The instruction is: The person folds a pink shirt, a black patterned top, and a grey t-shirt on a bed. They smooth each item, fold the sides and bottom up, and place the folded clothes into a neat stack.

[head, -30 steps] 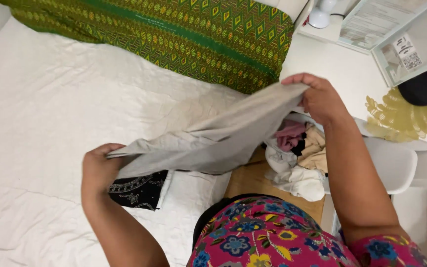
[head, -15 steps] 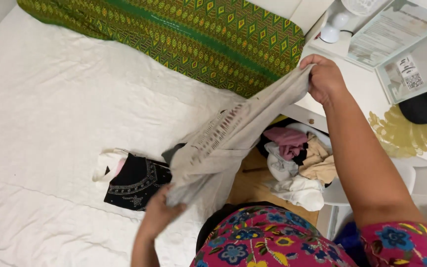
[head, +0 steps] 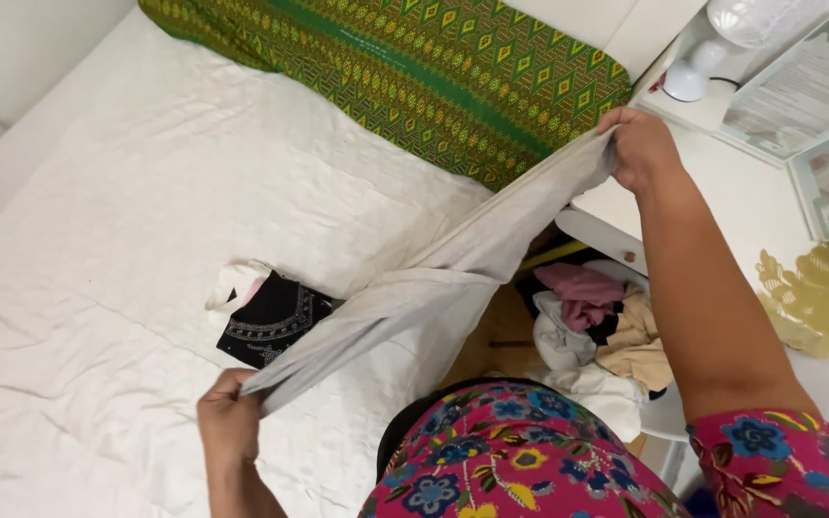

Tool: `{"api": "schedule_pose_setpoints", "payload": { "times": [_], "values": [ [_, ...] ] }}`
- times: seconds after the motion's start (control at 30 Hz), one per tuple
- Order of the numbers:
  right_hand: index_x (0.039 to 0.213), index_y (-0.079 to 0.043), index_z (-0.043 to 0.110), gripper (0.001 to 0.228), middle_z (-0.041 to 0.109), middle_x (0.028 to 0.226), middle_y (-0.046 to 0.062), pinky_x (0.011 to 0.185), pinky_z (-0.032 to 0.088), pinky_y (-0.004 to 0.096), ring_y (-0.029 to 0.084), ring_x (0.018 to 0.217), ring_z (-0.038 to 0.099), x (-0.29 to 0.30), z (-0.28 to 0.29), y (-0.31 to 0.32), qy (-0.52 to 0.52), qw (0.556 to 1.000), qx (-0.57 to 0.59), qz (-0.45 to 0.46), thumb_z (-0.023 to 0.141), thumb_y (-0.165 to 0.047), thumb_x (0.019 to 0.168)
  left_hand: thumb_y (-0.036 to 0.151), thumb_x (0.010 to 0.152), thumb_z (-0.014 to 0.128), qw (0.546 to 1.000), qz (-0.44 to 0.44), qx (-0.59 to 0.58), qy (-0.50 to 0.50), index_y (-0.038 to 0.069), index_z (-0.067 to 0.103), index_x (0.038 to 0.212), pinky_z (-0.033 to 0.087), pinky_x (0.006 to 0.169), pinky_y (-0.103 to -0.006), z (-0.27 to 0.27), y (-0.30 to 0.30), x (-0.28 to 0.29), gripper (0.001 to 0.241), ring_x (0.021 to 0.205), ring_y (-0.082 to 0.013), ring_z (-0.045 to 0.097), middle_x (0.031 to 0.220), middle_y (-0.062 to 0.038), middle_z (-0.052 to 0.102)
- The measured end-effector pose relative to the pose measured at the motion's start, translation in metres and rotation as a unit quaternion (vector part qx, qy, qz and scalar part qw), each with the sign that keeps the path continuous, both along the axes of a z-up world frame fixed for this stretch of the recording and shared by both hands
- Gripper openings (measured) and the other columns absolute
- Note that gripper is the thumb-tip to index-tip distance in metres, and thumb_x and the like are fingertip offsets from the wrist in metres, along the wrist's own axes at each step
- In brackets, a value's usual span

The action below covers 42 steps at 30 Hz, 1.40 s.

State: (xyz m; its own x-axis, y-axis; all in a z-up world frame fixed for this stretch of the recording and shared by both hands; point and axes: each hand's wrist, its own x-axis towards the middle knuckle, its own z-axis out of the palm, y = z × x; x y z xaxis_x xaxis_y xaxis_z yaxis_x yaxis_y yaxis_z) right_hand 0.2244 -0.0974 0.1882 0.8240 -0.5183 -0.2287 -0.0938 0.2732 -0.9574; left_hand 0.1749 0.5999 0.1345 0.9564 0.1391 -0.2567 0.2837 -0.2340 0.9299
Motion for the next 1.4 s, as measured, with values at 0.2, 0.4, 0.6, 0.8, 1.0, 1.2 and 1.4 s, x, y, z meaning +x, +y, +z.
{"api": "schedule_pose_setpoints", "payload": {
  "times": [0.2, 0.4, 0.6, 0.8, 1.0, 1.2, 1.4],
  "values": [
    [0.097, 0.000, 0.072, 0.043, 0.070, 0.089, 0.007, 0.059, 0.043, 0.029, 0.017, 0.073, 0.055, -0.011, 0.074, 0.046, 0.032, 0.961, -0.210, 0.178, 0.037, 0.010, 0.075, -0.016, 0.083, 0.052, 0.986, -0.062, -0.001, -0.155, -0.001, 0.073, 0.099, 0.051, 0.082, -0.0245, 0.104, -0.077, 0.017, 0.030, 0.091, -0.0128, 0.063, 0.102, -0.003, 0.069],
    [0.099, 0.004, 0.073, 0.032, 0.075, 0.101, 0.012, 0.077, 0.049, 0.029, 0.017, 0.090, 0.067, -0.001, 0.108, 0.110, -0.099, 0.923, -0.086, 0.361, 0.049, 0.007, 0.077, -0.004, 0.073, 0.076, 0.786, -0.587, 0.036, -0.188, 0.007, 0.068, 0.111, 0.057, 0.076, -0.0295, 0.175, -0.224, -0.021, 0.040, 0.102, -0.0199, 0.067, 0.117, -0.007, 0.067],
    [0.091, 0.003, 0.072, 0.026, 0.072, 0.091, 0.010, 0.082, 0.053, 0.033, 0.019, 0.084, 0.065, 0.004, 0.111, 0.133, -0.059, 0.891, 0.040, 0.449, 0.050, 0.008, 0.078, 0.003, 0.093, 0.073, 0.852, -0.365, 0.034, -0.373, 0.010, 0.064, 0.118, 0.058, 0.085, -0.0323, 0.194, -0.302, 0.040, 0.027, 0.106, -0.0199, 0.068, 0.115, -0.007, 0.067],
    [0.082, -0.001, 0.071, 0.019, 0.067, 0.085, 0.008, 0.079, 0.047, 0.029, 0.017, 0.084, 0.060, -0.006, 0.120, 0.134, -0.133, 0.784, -0.348, 0.496, 0.053, 0.001, 0.088, 0.006, 0.092, 0.055, 0.826, -0.474, -0.293, -0.084, 0.010, 0.055, 0.143, 0.055, 0.092, -0.0335, 0.171, -0.350, 0.079, 0.050, 0.097, -0.0215, 0.061, 0.120, -0.005, 0.061],
    [0.096, -0.005, 0.071, 0.027, 0.074, 0.091, 0.003, 0.083, 0.051, 0.028, 0.012, 0.087, 0.066, -0.047, 0.182, 0.099, -0.208, 0.738, -0.404, 0.498, 0.047, 0.000, 0.086, 0.001, 0.099, 0.067, 0.784, -0.552, -0.260, -0.117, 0.004, 0.055, 0.133, 0.049, 0.102, -0.0301, 0.135, -0.358, 0.068, 0.037, 0.113, -0.0098, 0.057, 0.121, -0.001, 0.057],
    [0.114, -0.005, 0.069, 0.025, 0.071, 0.100, 0.004, 0.080, 0.050, 0.024, 0.008, 0.092, 0.063, -0.106, 0.226, 0.064, -0.217, 0.773, -0.417, 0.427, 0.056, -0.006, 0.093, 0.023, 0.098, 0.075, 0.785, -0.581, -0.188, -0.103, 0.002, 0.070, 0.110, 0.051, 0.083, -0.0242, 0.171, -0.344, 0.061, 0.024, 0.091, -0.0046, 0.062, 0.096, 0.007, 0.070],
    [0.111, -0.009, 0.081, 0.023, 0.064, 0.072, 0.007, 0.051, 0.038, 0.033, 0.017, 0.054, 0.044, -0.137, 0.224, 0.037, 0.012, 0.735, -0.612, 0.291, 0.080, -0.024, 0.094, 0.026, 0.100, 0.072, 0.813, -0.573, -0.059, -0.083, 0.005, 0.075, 0.107, 0.050, 0.080, -0.0236, 0.165, -0.339, 0.071, 0.023, 0.086, -0.0027, 0.058, 0.091, 0.007, 0.071]
  ]
}}
